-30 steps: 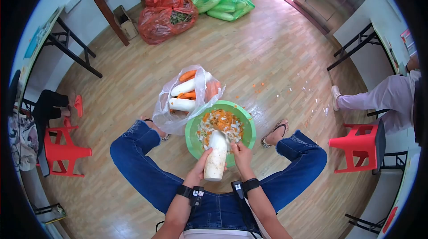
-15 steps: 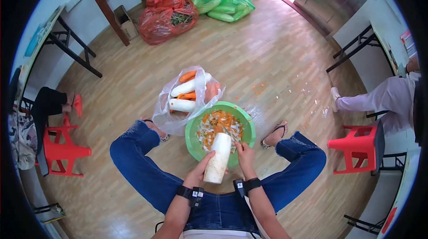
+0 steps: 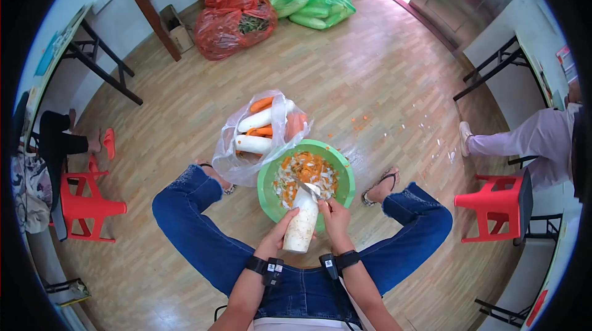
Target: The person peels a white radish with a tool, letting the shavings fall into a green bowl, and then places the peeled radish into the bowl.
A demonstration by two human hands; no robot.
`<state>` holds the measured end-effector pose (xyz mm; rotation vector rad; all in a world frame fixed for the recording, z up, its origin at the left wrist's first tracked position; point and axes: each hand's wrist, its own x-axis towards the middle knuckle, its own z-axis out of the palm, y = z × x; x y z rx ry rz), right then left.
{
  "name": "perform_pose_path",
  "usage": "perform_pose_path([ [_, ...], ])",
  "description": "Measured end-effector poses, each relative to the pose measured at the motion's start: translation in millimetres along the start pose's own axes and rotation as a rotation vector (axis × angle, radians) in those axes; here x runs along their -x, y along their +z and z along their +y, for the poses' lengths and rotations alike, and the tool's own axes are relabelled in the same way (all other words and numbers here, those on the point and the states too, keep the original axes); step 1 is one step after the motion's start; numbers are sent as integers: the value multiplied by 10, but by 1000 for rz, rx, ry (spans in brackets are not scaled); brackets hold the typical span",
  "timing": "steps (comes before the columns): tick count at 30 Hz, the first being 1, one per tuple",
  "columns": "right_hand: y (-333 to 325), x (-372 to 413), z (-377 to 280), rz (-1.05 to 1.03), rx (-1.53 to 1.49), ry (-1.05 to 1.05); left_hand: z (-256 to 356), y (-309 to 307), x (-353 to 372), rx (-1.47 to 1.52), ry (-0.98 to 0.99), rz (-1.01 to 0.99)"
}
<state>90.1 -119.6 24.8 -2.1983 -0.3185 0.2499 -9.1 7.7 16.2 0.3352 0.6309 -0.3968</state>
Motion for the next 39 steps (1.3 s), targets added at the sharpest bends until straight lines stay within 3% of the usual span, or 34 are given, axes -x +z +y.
perform_pose_path([
  [9,-12,8,35,-56,89,-89,2,46,2,34,18,65],
  [34,147,-16,245,71,175,-78,14,148,9,-55,21,29],
  [37,190,-12,319,86,200,-50,-19,110,-10,-55,34,20],
  [39,182,-41,453,60,239,285,-33,115,-7,-25,29,115],
])
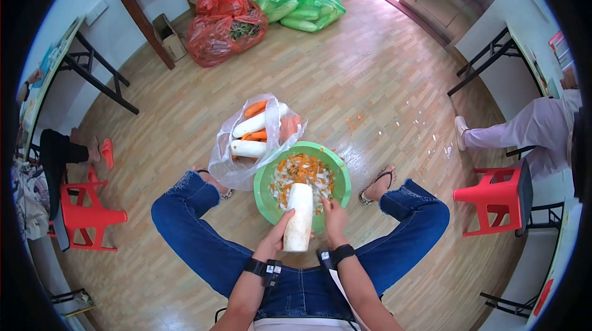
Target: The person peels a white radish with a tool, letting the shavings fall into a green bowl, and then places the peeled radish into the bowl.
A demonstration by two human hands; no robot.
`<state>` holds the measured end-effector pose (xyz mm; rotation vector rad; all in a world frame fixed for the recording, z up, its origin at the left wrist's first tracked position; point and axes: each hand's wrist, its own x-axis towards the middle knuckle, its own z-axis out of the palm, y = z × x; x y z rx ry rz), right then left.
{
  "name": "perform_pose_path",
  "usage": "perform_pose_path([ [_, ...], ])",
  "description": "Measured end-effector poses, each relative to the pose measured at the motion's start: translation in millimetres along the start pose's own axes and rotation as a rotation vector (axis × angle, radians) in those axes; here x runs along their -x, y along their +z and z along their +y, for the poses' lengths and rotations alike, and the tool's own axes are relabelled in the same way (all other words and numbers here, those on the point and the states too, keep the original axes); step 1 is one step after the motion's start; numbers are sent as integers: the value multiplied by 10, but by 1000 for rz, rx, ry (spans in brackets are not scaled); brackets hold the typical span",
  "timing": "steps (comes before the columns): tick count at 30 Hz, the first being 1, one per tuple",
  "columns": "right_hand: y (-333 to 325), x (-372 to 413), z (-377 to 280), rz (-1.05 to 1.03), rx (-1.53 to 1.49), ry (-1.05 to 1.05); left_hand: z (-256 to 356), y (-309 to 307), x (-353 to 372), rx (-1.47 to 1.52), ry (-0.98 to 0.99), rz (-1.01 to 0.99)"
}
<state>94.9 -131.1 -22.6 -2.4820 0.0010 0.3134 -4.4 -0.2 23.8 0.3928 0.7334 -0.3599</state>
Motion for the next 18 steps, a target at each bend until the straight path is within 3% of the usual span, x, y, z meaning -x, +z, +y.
perform_pose_path([
  [1,-26,-24,58,0,-6,1,0,15,11,-5,2,3],
  [3,-64,-38,60,-74,76,65,16,13,58,-64,36,-186],
  [8,-218,29,-238,-26,-104,-62,-4,-46,-3,25,23,-89],
  [10,-260,60,-263,-73,-300,-46,31,-38,28,-65,54,-83],
  [18,-311,119,-394,-54,-199,-187,-48,-126,-71,-157,90,10],
])
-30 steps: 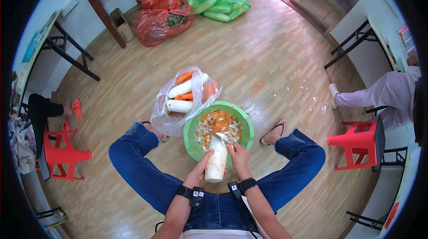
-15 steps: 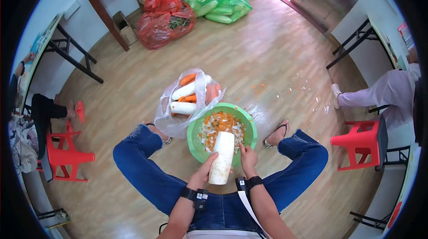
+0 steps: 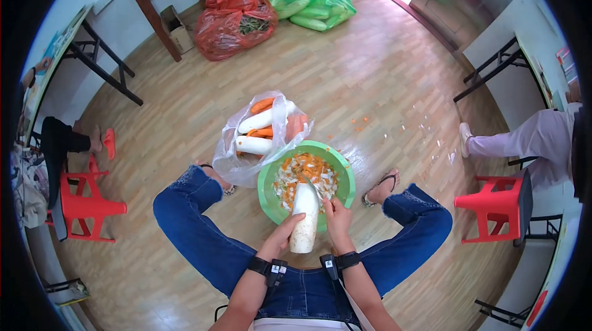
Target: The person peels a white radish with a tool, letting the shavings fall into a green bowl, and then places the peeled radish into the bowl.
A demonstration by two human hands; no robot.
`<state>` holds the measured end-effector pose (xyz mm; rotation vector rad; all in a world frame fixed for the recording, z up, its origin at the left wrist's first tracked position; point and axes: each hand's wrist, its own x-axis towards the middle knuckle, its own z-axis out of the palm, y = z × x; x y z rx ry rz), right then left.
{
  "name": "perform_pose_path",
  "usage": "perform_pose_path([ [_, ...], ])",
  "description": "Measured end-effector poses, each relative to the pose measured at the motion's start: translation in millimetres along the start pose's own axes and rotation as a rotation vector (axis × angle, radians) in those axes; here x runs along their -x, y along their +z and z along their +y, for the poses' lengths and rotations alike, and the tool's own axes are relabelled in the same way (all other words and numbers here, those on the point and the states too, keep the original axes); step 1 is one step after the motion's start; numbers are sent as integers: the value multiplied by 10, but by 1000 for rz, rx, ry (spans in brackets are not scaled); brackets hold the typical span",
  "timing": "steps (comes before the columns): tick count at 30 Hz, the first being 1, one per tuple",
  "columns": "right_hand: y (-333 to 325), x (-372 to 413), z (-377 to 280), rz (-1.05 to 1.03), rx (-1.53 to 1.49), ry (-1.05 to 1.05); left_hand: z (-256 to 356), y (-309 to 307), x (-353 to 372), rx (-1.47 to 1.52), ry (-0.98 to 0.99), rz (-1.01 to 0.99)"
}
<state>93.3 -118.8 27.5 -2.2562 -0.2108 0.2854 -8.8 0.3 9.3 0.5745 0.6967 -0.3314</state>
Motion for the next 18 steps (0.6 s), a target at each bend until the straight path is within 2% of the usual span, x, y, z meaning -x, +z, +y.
perform_pose_path([
  [2,-14,-1,60,10,38,0,-14,16,1,-5,3,-3],
  [4,42,-36,170,25,77,83,-3,26,1,-94,121,18],
  [7,93,-30,252,36,11,148,4,77,38,-166,172,-19],
  [11,56,-64,204,47,-201,141,-30,-23,-40,-55,96,-41],
  [14,0,-14,75,24,-248,56,-16,-46,-52,-30,83,-9],
  [18,2,13,6,-10,-97,-37,-27,-55,-79,-67,138,72],
])
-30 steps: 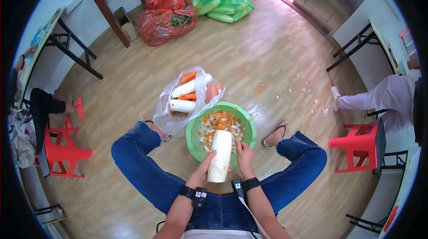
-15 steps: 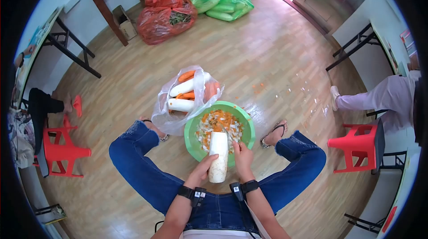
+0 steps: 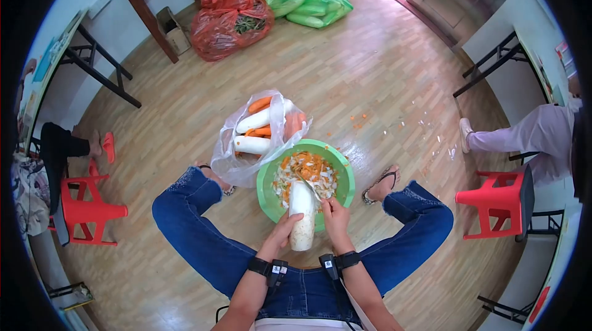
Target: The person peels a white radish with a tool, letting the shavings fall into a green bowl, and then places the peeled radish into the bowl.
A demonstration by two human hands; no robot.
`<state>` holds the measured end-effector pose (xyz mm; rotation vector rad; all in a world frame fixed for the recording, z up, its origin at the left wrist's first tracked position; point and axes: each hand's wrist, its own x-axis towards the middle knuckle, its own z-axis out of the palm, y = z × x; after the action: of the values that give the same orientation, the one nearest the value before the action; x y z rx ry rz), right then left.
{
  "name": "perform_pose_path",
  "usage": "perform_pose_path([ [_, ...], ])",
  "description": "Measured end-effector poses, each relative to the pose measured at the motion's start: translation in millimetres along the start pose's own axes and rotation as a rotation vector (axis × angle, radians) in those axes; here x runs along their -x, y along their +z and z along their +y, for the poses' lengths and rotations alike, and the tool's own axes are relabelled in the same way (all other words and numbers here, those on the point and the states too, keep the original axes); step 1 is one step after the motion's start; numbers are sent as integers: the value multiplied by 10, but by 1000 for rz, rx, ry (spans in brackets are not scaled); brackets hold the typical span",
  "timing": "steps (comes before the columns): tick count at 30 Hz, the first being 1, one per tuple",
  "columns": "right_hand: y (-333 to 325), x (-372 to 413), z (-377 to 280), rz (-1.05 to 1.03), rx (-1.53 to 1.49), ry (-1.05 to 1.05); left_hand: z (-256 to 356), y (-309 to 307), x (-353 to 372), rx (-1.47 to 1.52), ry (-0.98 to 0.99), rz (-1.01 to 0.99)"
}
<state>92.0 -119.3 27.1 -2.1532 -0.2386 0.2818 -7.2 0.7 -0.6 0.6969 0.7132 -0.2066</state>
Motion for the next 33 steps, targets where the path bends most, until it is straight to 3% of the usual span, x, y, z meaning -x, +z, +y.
perform_pose_path([
  [2,-14,-11,12,10,29,-2,54,70,64,-33,32,48],
  [8,72,-41,212,-17,147,99,64,113,85,-189,139,-71],
  [10,78,-62,220,39,-245,222,37,109,75,-178,149,-39],
  [14,3,-32,100,28,-284,110,64,90,65,-313,172,20],
  [23,-25,-34,106,2,-1,90,91,173,101,-249,143,20],
  [26,106,-6,280,11,76,54,74,162,108,-309,194,-89],
  [28,55,-48,138,33,-165,236,32,143,81,-218,137,-75],
  [31,5,-58,195,17,-398,199,55,112,71,-223,178,-60],
  [33,20,-27,140,-6,-345,144,89,138,91,-220,155,-43],
])
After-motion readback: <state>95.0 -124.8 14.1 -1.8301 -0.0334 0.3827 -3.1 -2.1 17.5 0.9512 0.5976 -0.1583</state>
